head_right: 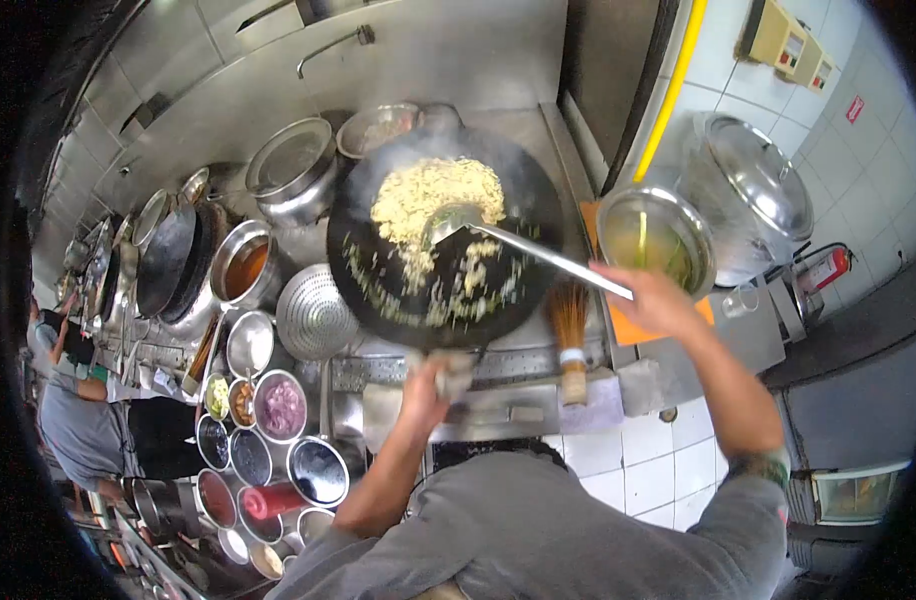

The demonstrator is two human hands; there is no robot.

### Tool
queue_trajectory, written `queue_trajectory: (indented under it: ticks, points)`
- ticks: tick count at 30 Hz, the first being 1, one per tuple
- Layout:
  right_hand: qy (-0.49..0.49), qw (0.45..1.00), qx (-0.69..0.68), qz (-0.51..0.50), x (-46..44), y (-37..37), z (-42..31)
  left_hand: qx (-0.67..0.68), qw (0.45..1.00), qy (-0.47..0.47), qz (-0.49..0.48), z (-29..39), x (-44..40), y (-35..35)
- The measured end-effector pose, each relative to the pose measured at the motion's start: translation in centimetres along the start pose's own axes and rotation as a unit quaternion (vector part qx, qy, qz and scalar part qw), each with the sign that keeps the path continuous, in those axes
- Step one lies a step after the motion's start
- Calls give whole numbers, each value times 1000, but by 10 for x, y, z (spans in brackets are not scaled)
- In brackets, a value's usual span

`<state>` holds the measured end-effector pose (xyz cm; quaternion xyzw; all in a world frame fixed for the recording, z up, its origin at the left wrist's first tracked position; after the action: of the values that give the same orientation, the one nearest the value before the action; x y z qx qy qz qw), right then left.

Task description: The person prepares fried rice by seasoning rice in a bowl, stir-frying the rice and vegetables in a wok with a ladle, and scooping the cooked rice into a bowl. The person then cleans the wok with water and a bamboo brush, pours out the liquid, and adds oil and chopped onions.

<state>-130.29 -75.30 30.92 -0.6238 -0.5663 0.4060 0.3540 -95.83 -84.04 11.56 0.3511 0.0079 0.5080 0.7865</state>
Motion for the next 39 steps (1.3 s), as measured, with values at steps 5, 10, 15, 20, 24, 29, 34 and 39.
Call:
queue_trajectory:
  ticks: [5, 10, 15, 20, 24, 29, 34, 39]
  points:
    - [343, 850, -368, -154, 26, -16, -52, 47, 997, -15, 67, 47, 18, 21]
    - [361, 721, -556, -200, -10, 17, -69, 102, 992, -27, 71, 58, -52, 23]
    - [362, 806, -396, -249, -52, 73, -45, 102, 993, -36, 48, 54, -62, 27]
    - [370, 779, -402, -309, -33, 40, -49, 141, 988, -40, 37, 69, -58, 32]
    - [50, 985, -57, -156, -49, 67, -8, 88, 994, -55, 43, 40, -56, 16]
    - [68, 960, -108, -249, -13, -34, 26, 92, 990, -45, 94, 77, 46, 71]
    - [48, 987, 0, -151, -38, 8, 15, 71, 994, -59, 57, 33, -29, 27]
    - [36, 997, -51, -39, -6, -2, -5, 71, 993, 63, 69, 18, 45, 30]
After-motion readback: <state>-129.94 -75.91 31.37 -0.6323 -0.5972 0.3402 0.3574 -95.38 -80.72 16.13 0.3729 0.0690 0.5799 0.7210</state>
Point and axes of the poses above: each hand's wrist, its own x-axis away from the middle knuckle, its own y-axis out of the palm, z = x × y, the point moved 5 cm from there along -x, towards the middle knuckle, and after that the axes turned 7 degrees about y, right-handed, at the moved point
